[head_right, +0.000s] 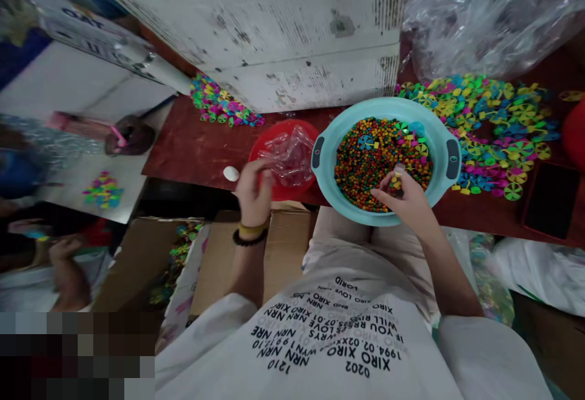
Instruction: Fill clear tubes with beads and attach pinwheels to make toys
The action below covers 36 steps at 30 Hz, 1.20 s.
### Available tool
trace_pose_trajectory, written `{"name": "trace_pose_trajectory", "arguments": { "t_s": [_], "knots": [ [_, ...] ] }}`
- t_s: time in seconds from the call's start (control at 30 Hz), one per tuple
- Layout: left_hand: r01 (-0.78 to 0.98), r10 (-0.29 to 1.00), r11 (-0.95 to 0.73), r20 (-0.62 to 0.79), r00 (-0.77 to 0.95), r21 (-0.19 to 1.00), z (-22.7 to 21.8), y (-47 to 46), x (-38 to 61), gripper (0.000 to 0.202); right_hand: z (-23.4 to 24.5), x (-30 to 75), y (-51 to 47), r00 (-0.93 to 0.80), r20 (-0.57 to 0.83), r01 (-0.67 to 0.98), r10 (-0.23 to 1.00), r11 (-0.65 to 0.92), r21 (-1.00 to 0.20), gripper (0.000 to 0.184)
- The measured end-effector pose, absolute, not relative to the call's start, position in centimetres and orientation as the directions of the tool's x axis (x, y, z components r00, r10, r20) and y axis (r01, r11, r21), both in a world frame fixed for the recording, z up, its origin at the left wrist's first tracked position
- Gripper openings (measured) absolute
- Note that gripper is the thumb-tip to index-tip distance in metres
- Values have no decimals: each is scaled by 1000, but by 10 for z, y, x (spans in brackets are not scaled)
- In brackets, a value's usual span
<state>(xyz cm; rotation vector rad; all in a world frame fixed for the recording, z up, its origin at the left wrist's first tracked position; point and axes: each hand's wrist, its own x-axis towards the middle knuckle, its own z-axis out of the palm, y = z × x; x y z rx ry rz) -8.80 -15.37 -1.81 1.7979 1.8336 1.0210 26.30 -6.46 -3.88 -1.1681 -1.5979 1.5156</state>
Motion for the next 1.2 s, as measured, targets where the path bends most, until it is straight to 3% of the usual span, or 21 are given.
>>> {"name": "trace_pose_trajectory", "arguments": {
  "t_s": [0.03, 0.1, 0.13, 0.23, 0.3, 0.37, 0.53, 0.63, 0.87, 1.0, 1.1, 1.2],
  "knots": [
    [714, 971, -147, 238, -29, 684, -18, -129, -69, 47, -42, 263, -64, -375, -112, 217, 920, -30, -976, 40],
    [774, 921, -388, 181, 345, 500, -19, -76, -27, 37, -49, 261, -64, -314, -77, 281, 946, 15, -960, 40],
    [792, 887, -454, 125, 444, 409, -21, -50, -8, 34, -52, 260, -64, -285, -52, 295, 957, 36, -955, 41],
    [856, 863, -494, -31, 503, 153, -32, 13, 34, 29, -60, 253, -64, -229, 20, 286, 973, 87, -954, 45],
    [850, 846, -519, -88, 526, 85, -40, 36, 42, 21, -61, 249, -63, -236, 30, 272, 971, 95, -958, 41],
    [829, 827, -544, -82, 556, 128, -43, 46, 40, 14, -59, 246, -62, -250, 6, 275, 968, 77, -958, 34],
    [585, 745, -579, 76, 663, 568, -29, 30, 26, 18, -48, 247, -60, -303, -90, 343, 949, 21, -939, 23],
    [486, 726, -543, 92, 681, 685, -17, 11, 22, 22, -42, 248, -61, -337, -95, 352, 937, 32, -935, 21],
    [499, 703, -540, 37, 711, 678, -2, -4, 9, 14, -39, 245, -66, -421, -108, 387, 901, 70, -919, 20],
    [567, 686, -592, -11, 727, 572, 7, -8, 9, 12, -37, 247, -63, -453, -129, 458, 882, 106, -883, 15],
    [651, 720, -618, -17, 694, 440, 14, -11, 8, 13, -30, 250, -51, -465, -163, 671, 870, 226, -706, 18],
    [691, 755, -612, 25, 655, 384, 21, -13, 2, 16, -21, 248, -32, -409, -171, 879, 897, 337, -336, 30]
  ]
}}
